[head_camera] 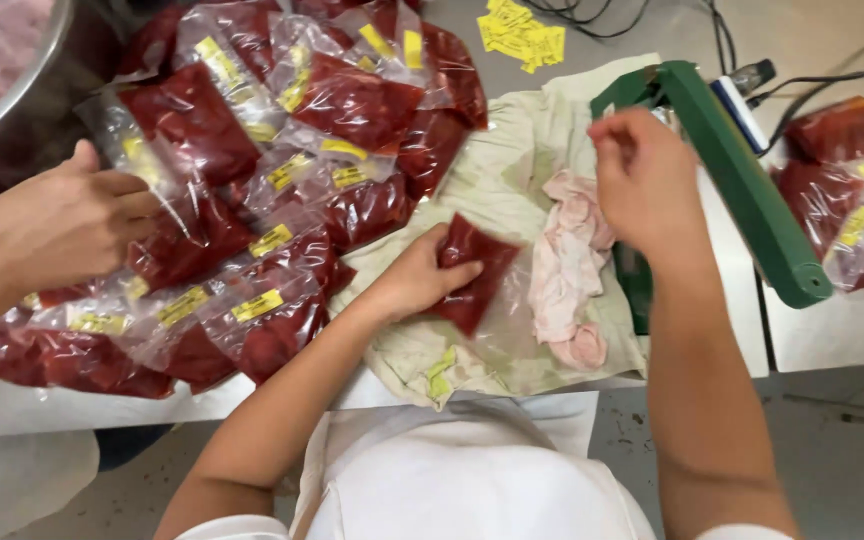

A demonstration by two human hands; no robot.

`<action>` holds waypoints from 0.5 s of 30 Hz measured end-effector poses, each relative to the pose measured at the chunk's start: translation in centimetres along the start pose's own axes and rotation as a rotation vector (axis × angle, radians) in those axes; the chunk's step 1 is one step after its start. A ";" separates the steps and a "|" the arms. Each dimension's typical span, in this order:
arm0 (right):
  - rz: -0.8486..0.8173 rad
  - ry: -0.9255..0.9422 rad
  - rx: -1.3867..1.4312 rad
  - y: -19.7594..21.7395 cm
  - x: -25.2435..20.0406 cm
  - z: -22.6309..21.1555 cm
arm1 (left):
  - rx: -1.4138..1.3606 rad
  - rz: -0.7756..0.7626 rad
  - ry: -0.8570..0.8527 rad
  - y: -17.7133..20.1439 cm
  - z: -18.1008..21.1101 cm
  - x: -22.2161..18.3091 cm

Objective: The person seals small plastic pouches containing a red food substance using a heat sealer and applies yellow labels to each bag.

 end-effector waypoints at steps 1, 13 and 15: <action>-0.008 0.004 0.006 -2.2 2.7 1.3 | -0.002 0.009 0.006 0.4 0.5 -1.0; 0.052 -0.407 -0.235 -16.6 20.6 18.3 | 0.753 0.301 -0.411 -0.3 1.3 -8.0; -0.040 -0.504 -0.221 -17.0 20.7 17.9 | 0.827 0.181 -0.697 -3.7 -0.5 -7.8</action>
Point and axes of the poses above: each hand's wrist, its own x-axis towards the middle knuckle, its own y-axis out of the back of the hand, z = x × y, the point moved 7 cm from there along x, towards the middle knuckle, and after that the axes turned 2 degrees about y, right-handed, at the moved point
